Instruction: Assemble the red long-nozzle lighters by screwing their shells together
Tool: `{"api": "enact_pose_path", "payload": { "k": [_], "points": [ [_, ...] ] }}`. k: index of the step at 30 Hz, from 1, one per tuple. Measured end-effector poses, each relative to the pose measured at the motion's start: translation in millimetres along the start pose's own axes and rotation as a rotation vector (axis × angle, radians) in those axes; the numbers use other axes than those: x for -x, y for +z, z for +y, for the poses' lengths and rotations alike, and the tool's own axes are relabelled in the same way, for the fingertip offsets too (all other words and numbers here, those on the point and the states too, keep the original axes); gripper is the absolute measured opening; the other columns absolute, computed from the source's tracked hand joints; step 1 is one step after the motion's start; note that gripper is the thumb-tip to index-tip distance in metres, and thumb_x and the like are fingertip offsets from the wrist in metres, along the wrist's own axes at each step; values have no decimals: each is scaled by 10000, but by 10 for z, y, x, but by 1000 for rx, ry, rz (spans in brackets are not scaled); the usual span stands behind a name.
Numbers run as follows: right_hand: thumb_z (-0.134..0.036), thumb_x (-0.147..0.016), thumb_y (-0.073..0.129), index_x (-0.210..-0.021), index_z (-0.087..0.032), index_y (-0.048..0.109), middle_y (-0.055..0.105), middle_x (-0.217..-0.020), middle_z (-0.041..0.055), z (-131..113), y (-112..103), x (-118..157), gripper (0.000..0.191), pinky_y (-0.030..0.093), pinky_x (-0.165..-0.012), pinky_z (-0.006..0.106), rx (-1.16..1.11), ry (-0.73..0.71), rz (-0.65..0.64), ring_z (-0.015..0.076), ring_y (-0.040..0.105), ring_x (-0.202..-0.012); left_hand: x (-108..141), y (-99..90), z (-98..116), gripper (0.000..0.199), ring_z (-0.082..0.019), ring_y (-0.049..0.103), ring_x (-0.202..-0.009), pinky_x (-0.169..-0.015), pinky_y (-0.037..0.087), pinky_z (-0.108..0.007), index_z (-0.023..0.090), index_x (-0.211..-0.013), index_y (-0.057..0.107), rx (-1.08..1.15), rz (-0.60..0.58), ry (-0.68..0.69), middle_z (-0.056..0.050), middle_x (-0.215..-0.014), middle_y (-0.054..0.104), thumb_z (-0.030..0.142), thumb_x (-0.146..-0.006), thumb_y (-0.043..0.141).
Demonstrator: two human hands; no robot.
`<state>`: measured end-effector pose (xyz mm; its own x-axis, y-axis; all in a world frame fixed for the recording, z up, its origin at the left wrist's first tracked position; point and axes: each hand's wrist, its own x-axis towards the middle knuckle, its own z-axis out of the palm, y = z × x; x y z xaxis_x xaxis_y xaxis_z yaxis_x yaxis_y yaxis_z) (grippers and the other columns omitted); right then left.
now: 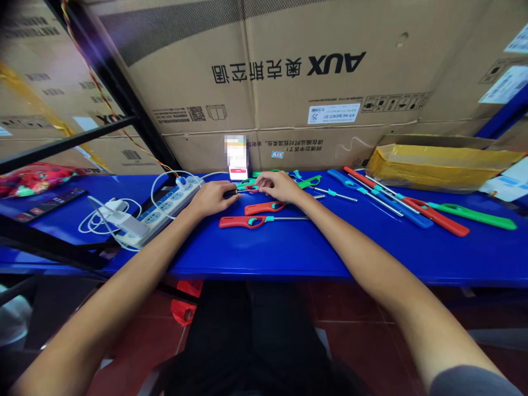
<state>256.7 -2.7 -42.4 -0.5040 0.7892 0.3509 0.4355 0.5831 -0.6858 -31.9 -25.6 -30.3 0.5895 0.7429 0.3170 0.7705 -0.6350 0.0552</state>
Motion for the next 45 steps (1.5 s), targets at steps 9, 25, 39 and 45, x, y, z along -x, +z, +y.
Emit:
{"api": "enact_pose_path", "payload": {
  "k": [9,25,39,45],
  "points": [
    [-190,-891,722,-951,-249,690,800,-902,19,-46,-15,15,91,564,-800,392,39,-28,28,220,745,-844,7,19,-11,332,-267,713,-914,-716,420,-348,206,-1101,794,60,31,40,-117,-1065,786,469,-1074,593],
    [-181,-868,735,-995,-282,582,797,-926,14,-141,-28,64,223,579,-825,413,94,3,13,234,753,-871,5,58,-82,354,-198,665,-743,-763,479,-331,189,-967,749,482,-16,-11,-41,-816,768,475,-1043,554],
    [-192,-908,734,-1032,-264,677,831,-964,29,-71,-24,68,155,597,-848,403,130,-23,-13,243,788,-910,-8,78,-72,190,-207,631,-888,-852,507,-330,213,-1021,683,420,89,15,-31,-956,706,311,-902,793],
    [-193,-951,734,-1023,-264,778,850,-997,44,-3,-80,82,110,607,-869,423,205,-27,-12,254,796,-931,1,56,-114,254,-238,728,-932,-881,537,-365,196,-1043,782,427,69,-26,-85,-1056,837,422,-1014,672]
  ]
}}
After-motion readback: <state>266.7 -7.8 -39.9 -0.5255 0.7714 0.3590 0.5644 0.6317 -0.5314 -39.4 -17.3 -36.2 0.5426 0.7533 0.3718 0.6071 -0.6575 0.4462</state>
